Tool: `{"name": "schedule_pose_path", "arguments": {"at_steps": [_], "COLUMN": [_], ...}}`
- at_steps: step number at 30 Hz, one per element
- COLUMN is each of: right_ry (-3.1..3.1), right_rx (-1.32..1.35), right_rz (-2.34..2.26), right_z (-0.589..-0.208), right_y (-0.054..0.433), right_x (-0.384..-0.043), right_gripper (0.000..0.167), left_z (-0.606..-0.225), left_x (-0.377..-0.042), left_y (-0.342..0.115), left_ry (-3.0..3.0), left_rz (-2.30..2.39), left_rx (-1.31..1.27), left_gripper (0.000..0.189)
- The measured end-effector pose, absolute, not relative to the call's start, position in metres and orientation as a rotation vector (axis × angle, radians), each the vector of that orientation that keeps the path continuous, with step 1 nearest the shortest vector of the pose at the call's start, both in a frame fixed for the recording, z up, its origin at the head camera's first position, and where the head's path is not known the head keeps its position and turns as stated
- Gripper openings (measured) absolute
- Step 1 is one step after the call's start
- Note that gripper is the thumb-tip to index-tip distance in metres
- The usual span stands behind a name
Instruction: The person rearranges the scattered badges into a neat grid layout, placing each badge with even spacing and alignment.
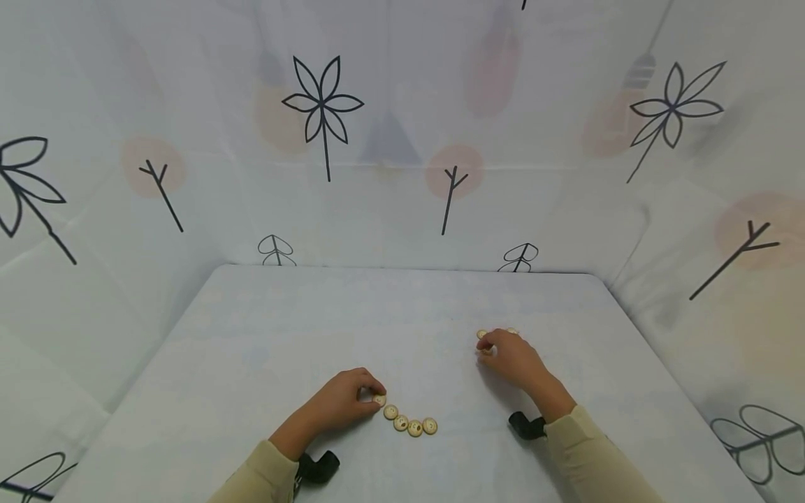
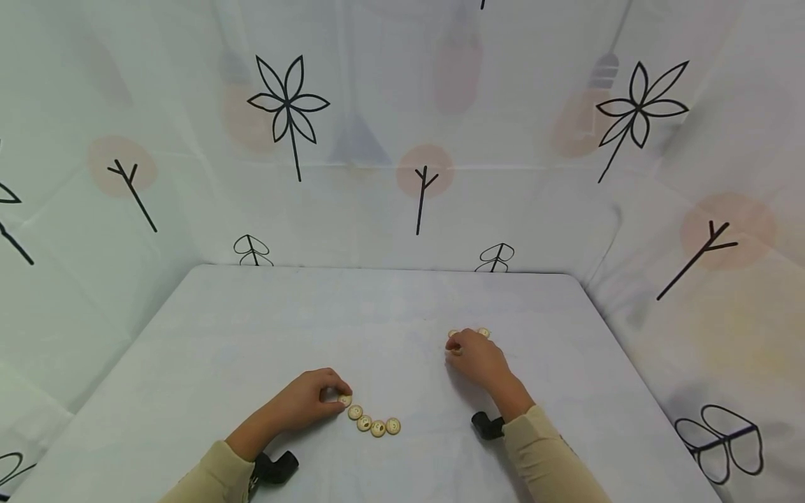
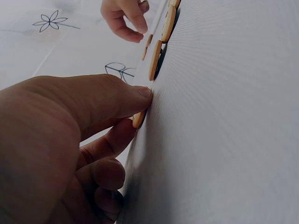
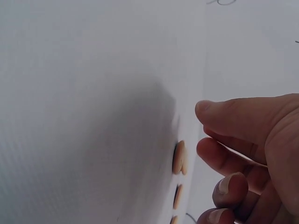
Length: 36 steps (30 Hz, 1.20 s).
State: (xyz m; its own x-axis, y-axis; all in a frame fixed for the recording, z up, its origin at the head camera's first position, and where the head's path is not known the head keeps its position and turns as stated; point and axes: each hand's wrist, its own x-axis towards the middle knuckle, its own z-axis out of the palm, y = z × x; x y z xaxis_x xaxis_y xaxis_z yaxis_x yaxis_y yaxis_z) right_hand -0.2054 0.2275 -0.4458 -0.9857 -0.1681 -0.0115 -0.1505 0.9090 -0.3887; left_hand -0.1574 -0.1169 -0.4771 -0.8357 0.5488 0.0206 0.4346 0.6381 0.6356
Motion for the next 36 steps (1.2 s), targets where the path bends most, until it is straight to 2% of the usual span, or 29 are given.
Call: {"name": "schedule_pose_path", "arguments": {"at_steps": [7,18,36], "right_ry": [2.960,2.957,2.923], "right_rx": [-0.211,-0.309,-0.400], "right_rz": [-0.685,-0.607,-0.661], "right_z": [-0.443,-0.443,-0.444], "right_y": [0.219,0.204,0.185], "right_x": [-0.198,-0.186,-0.168], "right_gripper": [0.019,0.023,0.023], "left_z": [-0.478,-0.477,-0.475], "left_x": [-0.158,-0.157,-0.156], "left_y": [-0.117,-0.116,-0.116], "left_ry": [2.689,2.691,2.681], "left_rz": [0.981,0.976,0.970], "left_rx": [0.833,0.829,0.813], "left_gripper": [0.017,0.017,0.018]}}
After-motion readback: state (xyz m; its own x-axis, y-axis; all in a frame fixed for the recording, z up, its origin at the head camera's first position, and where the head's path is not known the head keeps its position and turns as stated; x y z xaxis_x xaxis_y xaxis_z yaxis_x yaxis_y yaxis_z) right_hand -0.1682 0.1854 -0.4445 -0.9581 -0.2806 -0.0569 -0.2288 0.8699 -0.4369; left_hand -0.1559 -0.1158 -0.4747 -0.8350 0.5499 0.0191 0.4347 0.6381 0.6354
